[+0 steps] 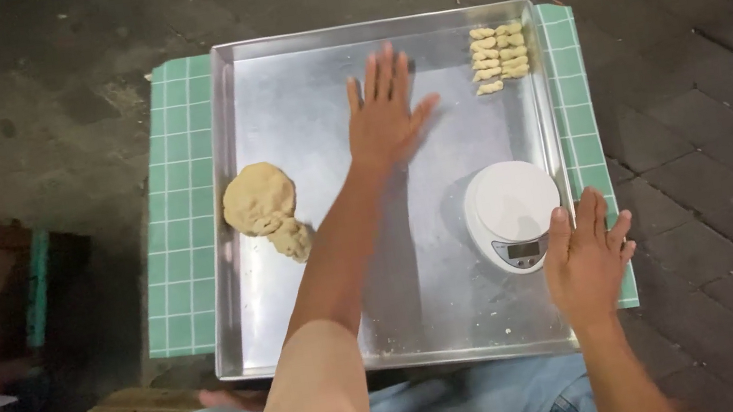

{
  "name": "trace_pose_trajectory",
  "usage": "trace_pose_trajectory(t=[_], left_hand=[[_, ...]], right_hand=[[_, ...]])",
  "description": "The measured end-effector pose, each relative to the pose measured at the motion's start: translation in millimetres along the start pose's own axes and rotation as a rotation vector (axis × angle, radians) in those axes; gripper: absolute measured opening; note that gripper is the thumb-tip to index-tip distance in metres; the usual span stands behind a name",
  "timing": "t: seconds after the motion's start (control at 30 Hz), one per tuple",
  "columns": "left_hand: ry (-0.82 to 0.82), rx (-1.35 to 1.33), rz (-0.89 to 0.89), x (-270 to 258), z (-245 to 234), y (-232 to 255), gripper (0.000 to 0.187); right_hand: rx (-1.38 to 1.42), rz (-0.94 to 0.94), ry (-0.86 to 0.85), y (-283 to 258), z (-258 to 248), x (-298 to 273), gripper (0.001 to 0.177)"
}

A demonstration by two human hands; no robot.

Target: The person sits on a low platform and shapes small pieces of dough by hand. They roll the dough into small balls and then into elongated shapes, placing the finished pieces on a metal tray. A digital scale is used to weigh the dough pieces.

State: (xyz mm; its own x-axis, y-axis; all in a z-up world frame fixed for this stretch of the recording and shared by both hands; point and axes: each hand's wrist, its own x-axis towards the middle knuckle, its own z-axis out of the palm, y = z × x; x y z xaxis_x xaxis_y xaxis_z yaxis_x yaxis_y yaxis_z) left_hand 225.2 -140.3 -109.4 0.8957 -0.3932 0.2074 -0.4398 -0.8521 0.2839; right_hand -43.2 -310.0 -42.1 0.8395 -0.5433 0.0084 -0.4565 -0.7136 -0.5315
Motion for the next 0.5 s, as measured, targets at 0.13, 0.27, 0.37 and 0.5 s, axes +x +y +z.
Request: trace_pose_trajectory(t=[0.13, 0.27, 0.37, 0.5], left_hand=[[-0.005, 0.016, -0.12, 11.9, 4.3, -2.5, 0.083], [0.066, -0.022, -0.15, -25.8, 8.2, 4.5, 0.095], [0.114, -0.055, -0.061, -84.5, 3.8, 20.4, 0.096], [-0.061, -0.203, -0.052, -157.1, -34.3, 39.3, 0.112]], right_hand=[[0.01, 0.096, -0.066, 1.7, 0.6, 5.3, 0.087], [0.007, 0.026, 0.002, 1.6, 3.2, 0.6, 0.082], [-0.003, 0.023, -0.02, 8.6, 6.6, 2.5, 0.083], [0.013, 0.041, -0.035, 3.8, 1.7, -0.6, 0.085]])
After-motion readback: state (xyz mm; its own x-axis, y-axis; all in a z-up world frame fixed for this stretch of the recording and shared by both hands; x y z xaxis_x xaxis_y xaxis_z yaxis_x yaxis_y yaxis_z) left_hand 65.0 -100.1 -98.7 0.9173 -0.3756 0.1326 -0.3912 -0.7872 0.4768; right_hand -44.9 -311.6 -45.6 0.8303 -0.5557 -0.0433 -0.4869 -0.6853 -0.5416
